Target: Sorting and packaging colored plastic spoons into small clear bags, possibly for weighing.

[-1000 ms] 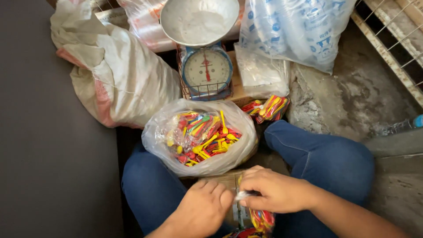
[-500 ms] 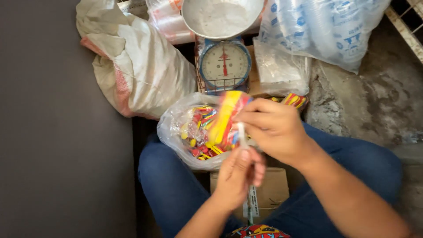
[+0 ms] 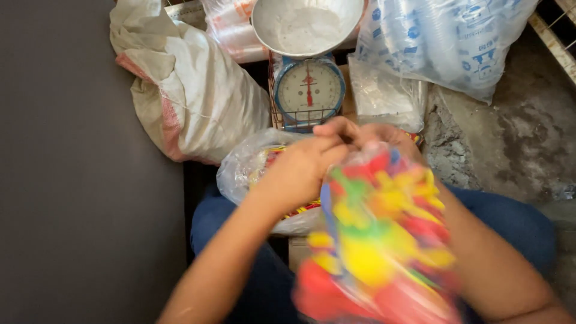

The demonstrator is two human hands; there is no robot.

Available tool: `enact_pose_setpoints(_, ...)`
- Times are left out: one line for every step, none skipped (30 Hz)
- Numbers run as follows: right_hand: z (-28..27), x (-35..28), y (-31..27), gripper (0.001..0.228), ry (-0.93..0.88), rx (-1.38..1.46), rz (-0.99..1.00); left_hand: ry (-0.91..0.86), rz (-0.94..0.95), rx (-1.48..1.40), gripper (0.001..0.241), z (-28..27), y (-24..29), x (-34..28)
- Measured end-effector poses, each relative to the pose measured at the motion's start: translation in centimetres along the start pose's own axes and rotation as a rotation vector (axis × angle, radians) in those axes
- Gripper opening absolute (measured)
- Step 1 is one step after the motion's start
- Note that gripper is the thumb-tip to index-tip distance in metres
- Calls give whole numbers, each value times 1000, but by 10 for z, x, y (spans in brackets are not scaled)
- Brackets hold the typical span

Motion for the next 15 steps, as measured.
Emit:
enact_pose_setpoints(2,4,-5,24,-194,-32,29,17,58,145,19,-10,9,-5)
enact_pose_setpoints(4,6,-9,12,-390,-65,55,35,117,289,19,-16,36,11)
enact_pose_setpoints(7,9,-15,12,-388,-66,56,36,116,288,19,-14,36,8)
enact_pose_setpoints(11,9,-18,12,-533,-368,48,15,132,409,16,-9,35,5)
enact_pose_setpoints(14,10,-21,16,-671,-673,40,-6,148,531,15,-5,34,1)
enact_pose_setpoints(8,7,-17,16,-668,-674,40,-7,149,529,15,2,29,-2)
enact_pose_setpoints(2,4,-14,15,-755,-987,-74,-12,163,558,17,10,25,-5)
enact_pose_setpoints(-3,2,-9,16,-840,-1301,-192,-12,172,590,19,17,20,-10)
enact_pose_setpoints(-6,-7,-2,16,-846,-1301,-190,-7,168,591,19,26,12,-15)
enact_pose_setpoints(-11,-13,2,16,-773,-1407,-260,1,137,539,20,33,4,-20)
enact_pose_setpoints(-15,-20,6,16,-695,-1509,-333,10,106,488,21,40,-4,-25)
enact_pose_setpoints(-22,-26,10,16,-702,-1508,-336,15,104,492,21,50,-9,-33)
enact_pose_setpoints(-28,-32,10,17,-624,-1599,-471,23,76,452,19,60,-14,-40)
enact_pose_setpoints(-34,-40,10,19,-538,-1681,-608,28,48,413,18,69,-18,-48)
enact_pose_setpoints(-40,-42,12,19,-542,-1677,-610,29,45,417,18,70,-16,-50)
Point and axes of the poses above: each hand's wrist, its own x-axis towards the middle knuckle, its own z-axis out of the palm, y = z × x, the point moved 4 cm from there along x, towards the middle knuckle, and after that the axes turned 15 degrees about -z, right-handed, at the moved point
